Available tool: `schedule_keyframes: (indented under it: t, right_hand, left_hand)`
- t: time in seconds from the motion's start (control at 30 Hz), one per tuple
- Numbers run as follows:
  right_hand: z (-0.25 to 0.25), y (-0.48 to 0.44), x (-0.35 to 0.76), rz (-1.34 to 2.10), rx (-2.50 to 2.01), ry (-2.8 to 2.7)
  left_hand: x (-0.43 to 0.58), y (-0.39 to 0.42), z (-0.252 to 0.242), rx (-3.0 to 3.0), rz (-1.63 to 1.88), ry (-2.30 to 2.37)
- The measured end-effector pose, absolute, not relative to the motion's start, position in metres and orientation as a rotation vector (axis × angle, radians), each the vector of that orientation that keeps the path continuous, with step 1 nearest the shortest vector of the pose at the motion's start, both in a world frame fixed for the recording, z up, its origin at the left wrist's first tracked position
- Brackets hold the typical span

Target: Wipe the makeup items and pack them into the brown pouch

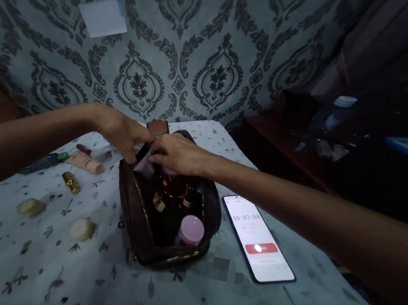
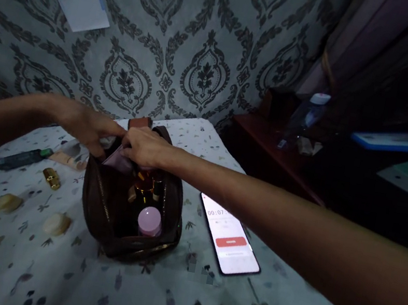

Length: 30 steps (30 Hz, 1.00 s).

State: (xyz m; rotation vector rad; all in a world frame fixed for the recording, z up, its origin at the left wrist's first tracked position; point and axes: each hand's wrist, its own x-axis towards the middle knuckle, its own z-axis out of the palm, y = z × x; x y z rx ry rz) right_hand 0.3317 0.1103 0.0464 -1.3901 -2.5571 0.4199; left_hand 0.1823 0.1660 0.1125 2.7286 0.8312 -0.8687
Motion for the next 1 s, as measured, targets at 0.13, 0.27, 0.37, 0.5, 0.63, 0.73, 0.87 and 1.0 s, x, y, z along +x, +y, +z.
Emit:
schedule_keyframes:
  t: [0.13,0.27,0.37,0.5,0.63,0.73,0.87,1.0]
  right_hand:
    - [0.044,0.112,0.331,0.435,-1.389,-2.545]
    - [0.042,0.112,0.33,0.439,-1.404,-2.512]
    - [0.043,0.113,0.327,0.471,-1.461,-2.423]
    - [0.048,0.11,0.324,0.565,-1.549,-2.311]
    - [0.056,0.105,0.325,0.903,-1.566,-2.193]
    - [0.057,0.104,0.327,0.991,-1.532,-2.228]
    - [0.054,0.102,0.325,0.752,-1.524,-2.341]
    - [0.054,0.099,0.321,0.596,-1.62,-2.328]
  left_hand:
    - [0.184,0.164,0.111,2.574,-0.893,0.802]
    - [0.186,0.161,0.104,2.723,-0.876,0.934]
    - [0.188,0.157,0.097,2.833,-0.8,1.084]
    - [0.188,0.156,0.09,2.83,-0.683,1.17]
    - [0.188,0.161,0.089,2.782,-0.627,1.158]
    - [0.189,0.167,0.092,2.796,-0.679,1.139]
    - [0.189,0.169,0.094,2.81,-0.702,1.063]
    - [0.19,0.164,0.095,2.953,-0.682,1.123]
